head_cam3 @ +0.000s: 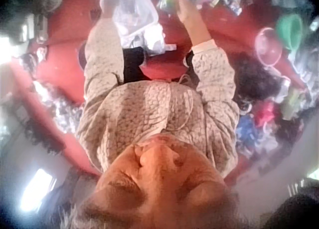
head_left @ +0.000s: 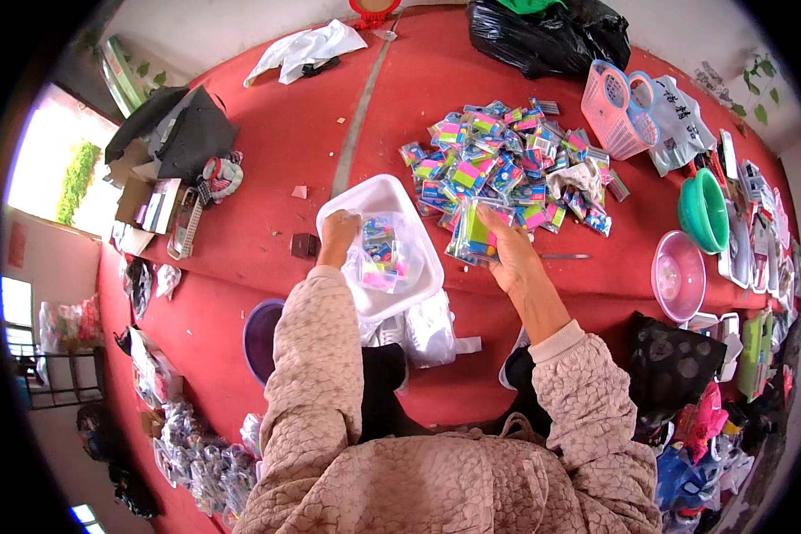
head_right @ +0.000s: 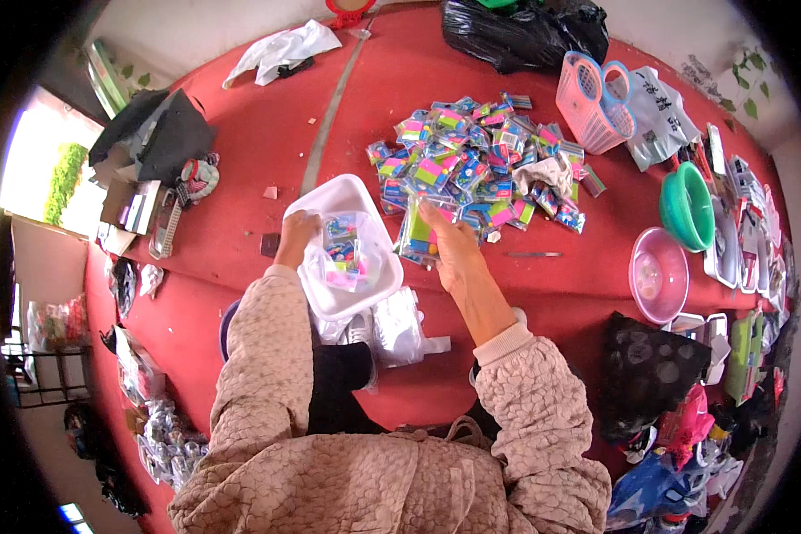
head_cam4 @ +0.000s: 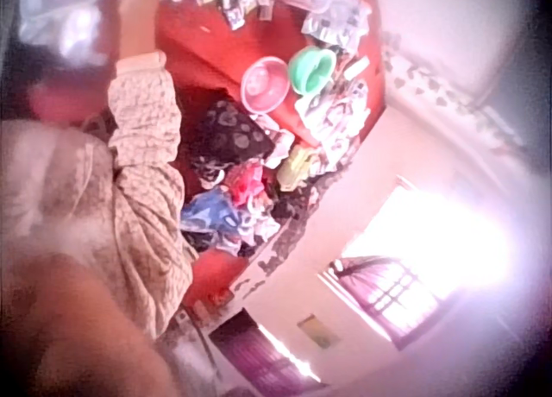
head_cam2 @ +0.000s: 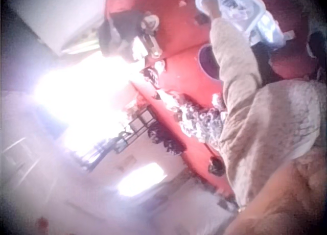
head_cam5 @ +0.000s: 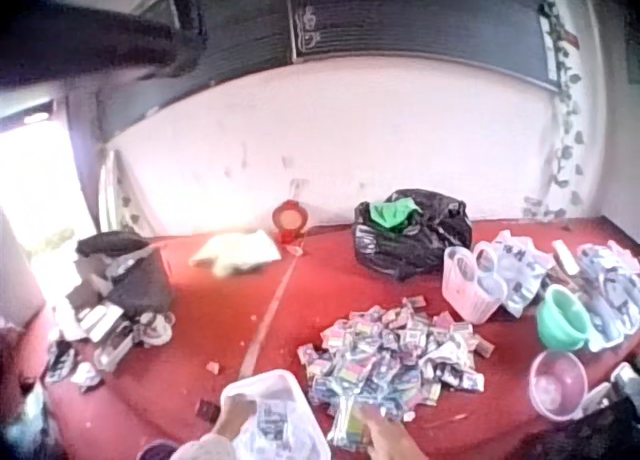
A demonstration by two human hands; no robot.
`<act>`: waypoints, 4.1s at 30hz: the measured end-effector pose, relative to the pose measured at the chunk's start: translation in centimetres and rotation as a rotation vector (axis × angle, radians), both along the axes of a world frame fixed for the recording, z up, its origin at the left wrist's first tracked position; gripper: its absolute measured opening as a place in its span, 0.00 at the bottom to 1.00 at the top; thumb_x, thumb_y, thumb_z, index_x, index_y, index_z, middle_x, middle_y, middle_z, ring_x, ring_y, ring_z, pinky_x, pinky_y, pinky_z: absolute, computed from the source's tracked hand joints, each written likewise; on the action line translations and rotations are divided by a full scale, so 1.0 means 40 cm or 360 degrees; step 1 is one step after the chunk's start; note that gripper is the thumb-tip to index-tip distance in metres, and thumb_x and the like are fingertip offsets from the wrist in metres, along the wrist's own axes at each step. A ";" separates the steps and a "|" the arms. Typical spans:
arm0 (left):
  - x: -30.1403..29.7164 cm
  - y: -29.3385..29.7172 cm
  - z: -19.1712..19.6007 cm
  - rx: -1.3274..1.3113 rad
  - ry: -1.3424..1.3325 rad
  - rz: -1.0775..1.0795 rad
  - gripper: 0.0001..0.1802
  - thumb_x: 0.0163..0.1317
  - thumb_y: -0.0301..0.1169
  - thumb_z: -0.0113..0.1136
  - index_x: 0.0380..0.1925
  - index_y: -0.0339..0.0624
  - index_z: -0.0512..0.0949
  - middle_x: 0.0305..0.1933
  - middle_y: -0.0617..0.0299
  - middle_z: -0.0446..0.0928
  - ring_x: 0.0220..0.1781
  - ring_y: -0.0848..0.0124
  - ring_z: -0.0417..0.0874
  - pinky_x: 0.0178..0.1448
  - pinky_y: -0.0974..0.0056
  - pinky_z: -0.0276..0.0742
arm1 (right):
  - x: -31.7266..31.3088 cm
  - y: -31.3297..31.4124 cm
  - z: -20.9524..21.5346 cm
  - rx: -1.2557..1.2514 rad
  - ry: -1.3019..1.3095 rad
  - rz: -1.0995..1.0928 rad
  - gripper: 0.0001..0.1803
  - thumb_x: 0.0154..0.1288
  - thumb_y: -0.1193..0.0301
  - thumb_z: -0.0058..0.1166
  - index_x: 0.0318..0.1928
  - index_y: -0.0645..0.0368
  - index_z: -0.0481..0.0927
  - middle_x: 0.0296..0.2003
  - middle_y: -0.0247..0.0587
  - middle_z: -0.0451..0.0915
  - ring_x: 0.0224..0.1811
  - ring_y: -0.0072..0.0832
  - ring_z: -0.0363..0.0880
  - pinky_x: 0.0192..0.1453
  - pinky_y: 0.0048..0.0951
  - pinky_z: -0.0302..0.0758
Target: The person sits on the floor and packs small, colorful rectangular items into clear plastic bags. They pick up the items from a large pile, place them into the bags, and then put the filled bags into a white plastic container.
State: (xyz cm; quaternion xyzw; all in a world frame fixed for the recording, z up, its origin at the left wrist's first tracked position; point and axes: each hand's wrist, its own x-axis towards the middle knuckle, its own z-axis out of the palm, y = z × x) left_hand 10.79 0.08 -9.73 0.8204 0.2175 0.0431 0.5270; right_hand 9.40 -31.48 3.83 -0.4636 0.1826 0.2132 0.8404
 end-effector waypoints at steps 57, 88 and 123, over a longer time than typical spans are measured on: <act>-0.184 -0.024 0.216 0.0229 0.0197 -0.0289 0.11 0.48 0.30 0.56 0.24 0.29 0.76 0.17 0.58 0.71 0.23 0.76 0.70 0.27 0.66 0.65 | 0.042 0.147 -0.081 -0.0058 -0.0420 0.1083 0.15 0.48 0.67 0.60 0.37 0.60 0.75 0.29 0.32 0.75 0.30 0.21 0.72 0.36 0.23 0.70; -0.176 -0.044 0.217 -0.0294 0.0016 0.0145 0.10 0.56 0.27 0.49 0.29 0.34 0.79 0.22 0.69 0.71 0.23 0.82 0.63 0.26 0.75 0.59 | -0.020 0.402 -0.240 -0.2085 -0.1941 0.1369 0.12 0.47 0.74 0.51 0.36 0.62 0.71 0.32 0.50 0.77 0.35 0.43 0.77 0.36 0.41 0.73; -0.164 0.001 0.190 -0.0085 0.0107 0.0096 0.11 0.49 0.31 0.53 0.23 0.32 0.79 0.18 0.56 0.75 0.23 0.71 0.74 0.29 0.66 0.67 | -0.061 0.226 -0.185 -0.2432 -0.1065 0.1520 0.21 0.52 0.55 0.52 0.34 0.64 0.76 0.36 0.48 0.78 0.39 0.43 0.77 0.42 0.37 0.74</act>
